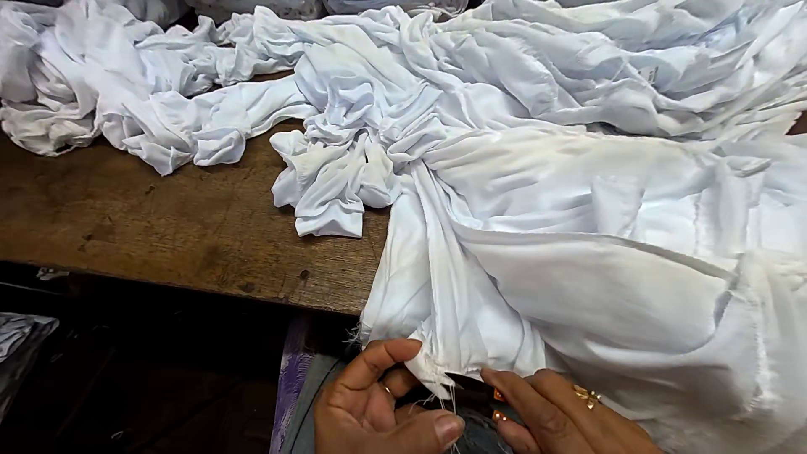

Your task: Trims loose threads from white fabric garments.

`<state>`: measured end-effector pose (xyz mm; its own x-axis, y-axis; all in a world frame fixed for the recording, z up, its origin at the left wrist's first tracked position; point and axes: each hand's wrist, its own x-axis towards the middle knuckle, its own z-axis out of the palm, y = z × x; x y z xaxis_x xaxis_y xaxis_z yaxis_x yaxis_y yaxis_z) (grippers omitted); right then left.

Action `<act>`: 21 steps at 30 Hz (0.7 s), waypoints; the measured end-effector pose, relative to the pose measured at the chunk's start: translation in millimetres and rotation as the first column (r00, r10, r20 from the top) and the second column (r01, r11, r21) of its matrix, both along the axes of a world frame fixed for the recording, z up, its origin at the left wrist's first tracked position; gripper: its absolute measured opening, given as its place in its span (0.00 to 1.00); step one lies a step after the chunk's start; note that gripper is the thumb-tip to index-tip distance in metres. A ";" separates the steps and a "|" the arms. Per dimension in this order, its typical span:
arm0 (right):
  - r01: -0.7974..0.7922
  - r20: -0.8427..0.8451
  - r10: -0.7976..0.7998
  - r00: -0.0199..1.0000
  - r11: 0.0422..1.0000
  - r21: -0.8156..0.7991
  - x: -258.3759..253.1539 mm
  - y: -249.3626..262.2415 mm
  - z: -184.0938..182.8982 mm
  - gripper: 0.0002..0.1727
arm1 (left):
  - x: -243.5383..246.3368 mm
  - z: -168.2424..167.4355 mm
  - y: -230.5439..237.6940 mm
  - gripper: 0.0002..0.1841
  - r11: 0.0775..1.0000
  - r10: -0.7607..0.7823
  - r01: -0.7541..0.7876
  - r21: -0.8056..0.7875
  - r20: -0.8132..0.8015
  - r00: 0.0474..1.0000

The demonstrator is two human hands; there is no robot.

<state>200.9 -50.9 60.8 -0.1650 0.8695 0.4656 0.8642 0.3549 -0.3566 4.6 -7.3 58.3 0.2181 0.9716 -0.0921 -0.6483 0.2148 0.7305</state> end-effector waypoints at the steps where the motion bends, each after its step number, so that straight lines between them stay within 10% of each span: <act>1: 0.012 0.011 -0.012 1.000 1.000 0.009 0.0 0.0 -0.8 0.22 | 0.0 0.5 -0.7 0.28 1.000 0.002 -0.002 0.015 -0.020 1.000; 21: 0.041 0.069 -0.045 0.997 0.998 0.054 -10.0 6.3 -2.8 0.20 | 2.6 2.8 -6.3 0.31 0.988 0.054 -0.036 0.152 -0.118 0.992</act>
